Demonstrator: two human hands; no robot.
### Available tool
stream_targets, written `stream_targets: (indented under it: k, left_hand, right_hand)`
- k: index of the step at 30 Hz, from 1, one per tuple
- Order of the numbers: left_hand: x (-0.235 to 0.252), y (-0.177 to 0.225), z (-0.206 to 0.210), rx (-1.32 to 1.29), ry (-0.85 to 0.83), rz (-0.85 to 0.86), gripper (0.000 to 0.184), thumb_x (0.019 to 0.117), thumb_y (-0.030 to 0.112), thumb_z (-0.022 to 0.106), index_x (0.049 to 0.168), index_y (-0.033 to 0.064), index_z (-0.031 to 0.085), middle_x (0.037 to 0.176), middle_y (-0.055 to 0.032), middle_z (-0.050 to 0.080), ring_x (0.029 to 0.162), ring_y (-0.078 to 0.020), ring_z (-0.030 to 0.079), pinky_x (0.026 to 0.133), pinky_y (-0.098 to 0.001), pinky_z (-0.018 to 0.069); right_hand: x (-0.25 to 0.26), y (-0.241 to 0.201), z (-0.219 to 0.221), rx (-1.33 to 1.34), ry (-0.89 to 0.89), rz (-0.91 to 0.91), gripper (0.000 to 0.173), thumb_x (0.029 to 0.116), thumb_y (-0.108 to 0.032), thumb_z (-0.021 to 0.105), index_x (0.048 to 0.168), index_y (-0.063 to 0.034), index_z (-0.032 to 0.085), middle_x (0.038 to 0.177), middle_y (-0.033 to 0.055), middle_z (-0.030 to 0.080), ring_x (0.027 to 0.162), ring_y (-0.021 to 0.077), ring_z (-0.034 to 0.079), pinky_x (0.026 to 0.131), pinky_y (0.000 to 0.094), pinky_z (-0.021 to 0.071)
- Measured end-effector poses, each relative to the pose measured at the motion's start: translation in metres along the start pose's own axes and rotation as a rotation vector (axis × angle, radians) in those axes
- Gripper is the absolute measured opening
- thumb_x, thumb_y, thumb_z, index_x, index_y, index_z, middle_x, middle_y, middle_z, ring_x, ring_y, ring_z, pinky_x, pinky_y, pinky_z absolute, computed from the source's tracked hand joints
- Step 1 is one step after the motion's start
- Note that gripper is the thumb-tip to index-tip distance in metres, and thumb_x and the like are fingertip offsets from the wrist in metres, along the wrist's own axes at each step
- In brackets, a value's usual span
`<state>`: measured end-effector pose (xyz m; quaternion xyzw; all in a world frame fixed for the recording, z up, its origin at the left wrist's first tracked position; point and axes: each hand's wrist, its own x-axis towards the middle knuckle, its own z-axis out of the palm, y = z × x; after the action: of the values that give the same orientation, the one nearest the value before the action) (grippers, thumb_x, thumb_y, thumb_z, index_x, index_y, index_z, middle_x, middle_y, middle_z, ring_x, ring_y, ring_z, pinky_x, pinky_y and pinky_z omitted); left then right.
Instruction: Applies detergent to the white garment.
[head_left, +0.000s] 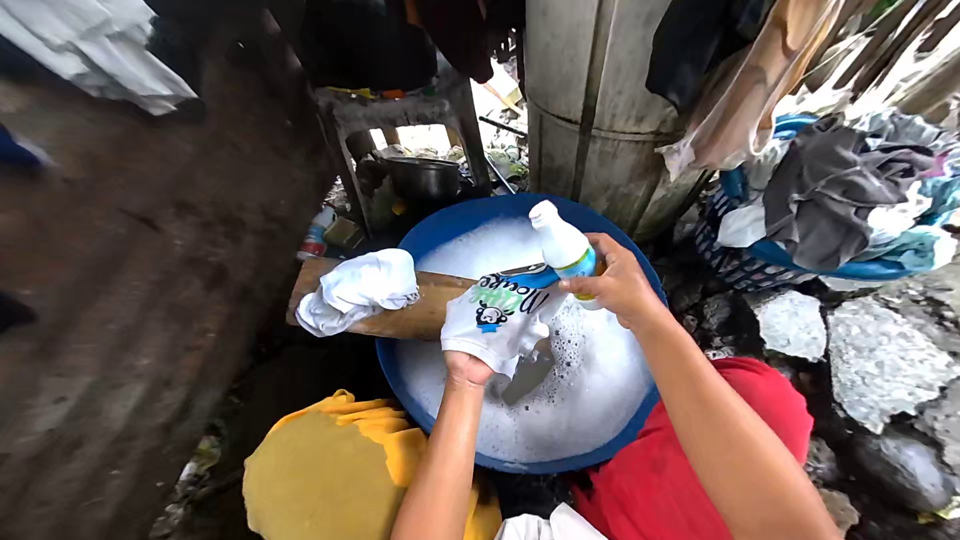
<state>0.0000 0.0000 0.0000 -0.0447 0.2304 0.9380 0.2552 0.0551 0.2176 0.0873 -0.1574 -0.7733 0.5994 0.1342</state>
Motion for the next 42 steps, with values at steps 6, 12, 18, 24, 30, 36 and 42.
stream_targets:
  k: [6, 12, 18, 24, 30, 36, 42]
  left_hand:
    - [0.001, 0.000, -0.004, -0.029, 0.006, -0.025, 0.073, 0.1027, 0.064, 0.008, 0.113, 0.0187, 0.065, 0.102, -0.0052, 0.073, 0.095, -0.0201, 0.071, 0.077, -0.0421, 0.0610]
    - [-0.005, -0.004, 0.012, 0.889, 0.185, -0.189, 0.029, 0.1117, 0.012, 0.029, 0.123, 0.0018, 0.053, 0.101, -0.0086, 0.060, 0.089, -0.0145, 0.058, 0.080, -0.0319, 0.0515]
    - [-0.001, -0.008, 0.018, 0.747, 0.211, -0.150, 0.032, 0.1129, 0.024, 0.026, 0.116, 0.0105, 0.055, 0.091, -0.0029, 0.063, 0.081, -0.0121, 0.062, 0.072, -0.0313, 0.0544]
    - [-0.001, -0.002, 0.013, 0.245, 0.146, -0.196, 0.072, 0.1044, 0.062, 0.004, 0.105, 0.0182, 0.061, 0.087, -0.0029, 0.072, 0.080, -0.0159, 0.071, 0.066, -0.0364, 0.0604]
    - [-0.002, 0.000, 0.015, 0.238, 0.141, -0.220, 0.071, 0.1045, 0.062, 0.005, 0.106, 0.0176, 0.061, 0.088, -0.0035, 0.072, 0.080, -0.0162, 0.072, 0.066, -0.0365, 0.0607]
    - [-0.001, -0.001, 0.015, 0.226, 0.125, -0.233, 0.071, 0.1045, 0.061, 0.005, 0.103, 0.0178, 0.061, 0.085, -0.0036, 0.072, 0.078, -0.0161, 0.071, 0.065, -0.0358, 0.0607]
    - [0.000, 0.000, 0.014, 0.218, 0.117, -0.243, 0.072, 0.1037, 0.063, 0.005, 0.103, 0.0177, 0.062, 0.087, -0.0040, 0.072, 0.079, -0.0164, 0.072, 0.066, -0.0363, 0.0608]
  right_hand:
    - [-0.004, -0.005, 0.002, -0.590, -0.032, -0.057, 0.063, 0.0771, -0.012, 0.087, 0.135, -0.0077, 0.064, 0.120, 0.0264, 0.067, 0.117, 0.0511, 0.057, 0.090, 0.0741, 0.0423]
    - [-0.019, -0.010, 0.012, -0.885, 0.066, -0.341, 0.053, 0.0731, -0.006, 0.082, 0.124, -0.0136, 0.072, 0.108, 0.0203, 0.071, 0.110, 0.0463, 0.061, 0.082, 0.0658, 0.0434]
    - [-0.023, -0.005, 0.012, -1.018, 0.169, -0.584, 0.048, 0.0716, 0.001, 0.077, 0.116, -0.0157, 0.075, 0.100, 0.0174, 0.072, 0.102, 0.0441, 0.065, 0.077, 0.0621, 0.0453]
    - [-0.022, -0.002, 0.015, -1.121, 0.210, -0.677, 0.044, 0.0740, 0.008, 0.072, 0.112, -0.0141, 0.075, 0.098, 0.0186, 0.071, 0.101, 0.0452, 0.065, 0.080, 0.0626, 0.0454]
    - [-0.025, -0.003, 0.016, -1.136, 0.202, -0.697, 0.044, 0.0748, 0.011, 0.070, 0.110, -0.0139, 0.076, 0.098, 0.0179, 0.072, 0.101, 0.0443, 0.066, 0.082, 0.0627, 0.0458]
    - [-0.026, -0.005, 0.019, -1.160, 0.212, -0.728, 0.043, 0.0753, 0.012, 0.070, 0.109, -0.0142, 0.076, 0.096, 0.0166, 0.072, 0.099, 0.0431, 0.066, 0.081, 0.0611, 0.0462]
    - [-0.024, -0.003, 0.018, -1.195, 0.230, -0.716, 0.040, 0.0772, 0.012, 0.069, 0.107, -0.0141, 0.076, 0.095, 0.0157, 0.072, 0.100, 0.0417, 0.066, 0.083, 0.0605, 0.0456]
